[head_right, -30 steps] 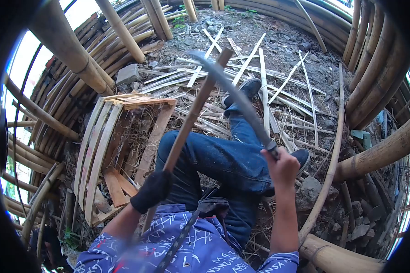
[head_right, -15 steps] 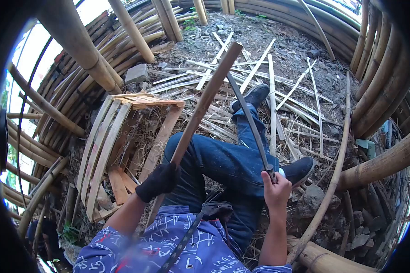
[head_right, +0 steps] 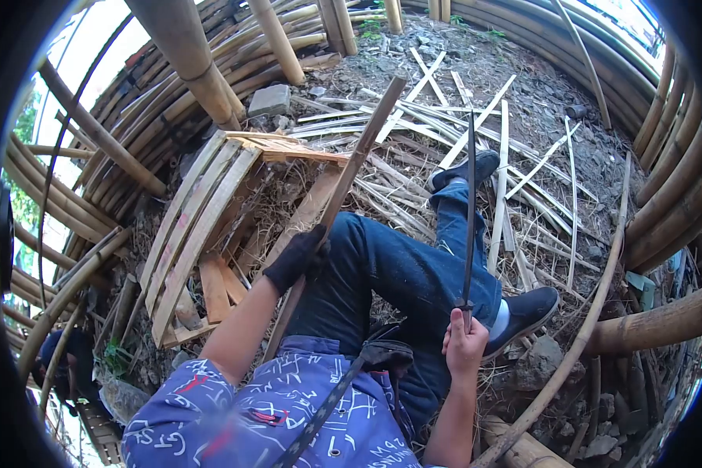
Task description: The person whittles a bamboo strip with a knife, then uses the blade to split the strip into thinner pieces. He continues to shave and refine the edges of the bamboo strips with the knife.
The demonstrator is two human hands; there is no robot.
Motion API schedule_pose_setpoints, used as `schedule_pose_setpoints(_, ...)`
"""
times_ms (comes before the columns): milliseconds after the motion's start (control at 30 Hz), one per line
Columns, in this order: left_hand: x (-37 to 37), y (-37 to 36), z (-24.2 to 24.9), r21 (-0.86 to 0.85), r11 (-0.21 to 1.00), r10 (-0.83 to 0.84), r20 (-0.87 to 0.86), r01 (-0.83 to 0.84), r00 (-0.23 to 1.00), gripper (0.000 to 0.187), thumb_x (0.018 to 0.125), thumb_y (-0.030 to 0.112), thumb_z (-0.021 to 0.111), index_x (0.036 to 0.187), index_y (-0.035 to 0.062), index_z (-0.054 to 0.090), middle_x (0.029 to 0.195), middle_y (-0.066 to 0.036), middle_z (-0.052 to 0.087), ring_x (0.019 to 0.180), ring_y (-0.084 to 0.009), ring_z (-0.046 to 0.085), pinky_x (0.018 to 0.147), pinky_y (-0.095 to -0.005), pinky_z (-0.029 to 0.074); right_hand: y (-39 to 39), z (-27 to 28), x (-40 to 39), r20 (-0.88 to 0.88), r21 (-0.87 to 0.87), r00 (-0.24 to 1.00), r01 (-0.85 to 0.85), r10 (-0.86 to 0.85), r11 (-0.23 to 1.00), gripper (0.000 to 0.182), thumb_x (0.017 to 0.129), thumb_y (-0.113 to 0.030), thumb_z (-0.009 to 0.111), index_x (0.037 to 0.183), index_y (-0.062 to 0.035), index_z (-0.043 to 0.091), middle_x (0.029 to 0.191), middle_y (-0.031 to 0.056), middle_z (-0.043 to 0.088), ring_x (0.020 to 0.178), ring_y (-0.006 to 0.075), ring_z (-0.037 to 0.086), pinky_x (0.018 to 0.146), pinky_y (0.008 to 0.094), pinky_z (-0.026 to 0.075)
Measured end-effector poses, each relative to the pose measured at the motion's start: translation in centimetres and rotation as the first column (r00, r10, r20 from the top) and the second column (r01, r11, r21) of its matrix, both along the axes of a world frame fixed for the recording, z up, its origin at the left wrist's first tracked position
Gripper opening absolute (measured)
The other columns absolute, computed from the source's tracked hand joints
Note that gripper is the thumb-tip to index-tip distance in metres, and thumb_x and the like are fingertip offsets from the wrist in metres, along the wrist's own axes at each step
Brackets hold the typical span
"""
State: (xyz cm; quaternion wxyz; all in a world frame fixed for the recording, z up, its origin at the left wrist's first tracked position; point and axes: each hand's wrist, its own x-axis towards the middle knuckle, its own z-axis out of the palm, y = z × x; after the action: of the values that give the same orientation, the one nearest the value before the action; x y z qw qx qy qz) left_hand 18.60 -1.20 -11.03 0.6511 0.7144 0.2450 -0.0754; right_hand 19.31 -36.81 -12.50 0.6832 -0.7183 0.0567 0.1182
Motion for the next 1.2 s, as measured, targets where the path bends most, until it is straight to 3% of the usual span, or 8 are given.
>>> schedule_pose_setpoints(267,-0.1,0.2,-0.7,0.060,0.998,0.004,-0.003,-0.004,1.000,0.055,0.098,0.055,0.042,0.076,0.0077,0.059,0.057,-0.002,0.051,0.046,-0.0133,0.049,0.045,-0.0293,0.041,1.5,0.1,-0.4,-0.032,0.073,0.999,-0.006,0.008,0.997,0.044,0.094,-0.039,0.062,0.067,-0.0058,0.050,0.048,0.0004,0.048,0.036,0.0067,0.044,0.035,0.0212,0.033)
schedule_pose_setpoints(333,0.0,0.3,-1.7,0.256,0.965,-0.118,0.203,0.064,0.972,0.054,0.097,0.055,0.043,0.076,0.0079,0.059,0.058,-0.003,0.052,0.045,-0.0132,0.049,0.045,-0.0288,0.041,1.8,-0.1,-0.8,-0.037,0.073,0.999,-0.013,0.015,0.997,0.044,0.094,-0.038,0.062,0.067,-0.0058,0.050,0.048,0.0004,0.048,0.036,0.0067,0.044,0.035,0.0212,0.033)
schedule_pose_setpoints(367,0.0,0.2,-1.4,0.258,0.964,-0.113,0.206,0.057,0.972,0.054,0.097,0.055,0.043,0.076,0.0079,0.059,0.058,-0.003,0.052,0.045,-0.0132,0.049,0.045,-0.0288,0.041,1.9,-0.1,-0.8,-0.042,0.076,0.999,-0.015,0.018,0.997,0.044,0.094,-0.038,0.062,0.068,-0.0057,0.050,0.048,0.0003,0.048,0.036,0.0067,0.044,0.035,0.0211,0.033)
schedule_pose_setpoints(433,-0.1,0.0,-0.5,0.012,1.000,0.016,0.003,-0.016,1.000,0.052,0.098,0.053,0.042,0.077,0.0082,0.059,0.058,-0.003,0.052,0.045,-0.0132,0.049,0.044,-0.0282,0.041,2.1,0.0,-1.0,-0.041,0.081,0.999,-0.027,0.030,0.996,0.043,0.094,-0.038,0.062,0.068,-0.0057,0.050,0.048,0.0002,0.048,0.036,0.0067,0.044,0.035,0.0211,0.033)
schedule_pose_setpoints(533,-0.6,0.3,-0.2,-0.121,0.992,-0.018,0.017,0.020,1.000,0.040,0.099,0.041,0.040,0.086,0.0081,0.059,0.063,-0.001,0.055,0.050,-0.0116,0.050,0.047,-0.0267,0.041,2.6,0.3,-1.1,-0.036,0.080,0.998,-0.041,0.044,0.996,0.042,0.094,-0.037,0.063,0.068,-0.0059,0.051,0.049,0.0000,0.048,0.036,0.0066,0.044,0.035,0.0209,0.033)
schedule_pose_setpoints(833,-2.4,1.4,-1.2,-0.533,0.843,-0.014,0.103,0.067,0.995,0.033,0.097,0.035,0.038,0.091,0.0096,0.058,0.063,0.003,0.048,0.049,-0.0098,0.045,0.048,-0.0253,0.039,4.8,1.6,-1.9,0.009,0.079,0.989,-0.145,0.144,0.986,0.041,0.095,-0.037,0.061,0.070,-0.0065,0.050,0.050,0.0005,0.048,0.037,0.0074,0.044,0.035,0.0214,0.035)
schedule_pose_setpoints(1067,-2.8,1.5,-0.6,-0.566,0.820,-0.037,0.097,0.086,0.995,0.033,0.100,0.041,0.038,0.094,0.0135,0.055,0.061,0.007,0.041,0.048,-0.0070,0.039,0.047,-0.0229,0.034,6.0,1.9,-2.4,0.015,0.102,0.979,-0.204,0.204,0.974,0.036,0.094,-0.028,0.065,0.069,-0.0056,0.052,0.050,-0.0018,0.048,0.039,0.0053,0.044,0.037,0.0213,0.032)
schedule_pose_setpoints(1200,-2.6,2.7,-2.0,-0.690,0.690,-0.112,0.197,0.219,0.974,0.032,0.098,0.045,0.046,0.099,0.0143,0.053,0.063,0.009,0.038,0.050,-0.0055,0.036,0.047,-0.0223,0.032,6.3,1.6,-2.9,0.021,0.090,0.971,-0.240,0.240,0.966,0.041,0.093,-0.034,0.065,0.068,-0.0058,0.051,0.050,-0.0019,0.048,0.040,0.0054,0.044,0.037,0.0215,0.032)
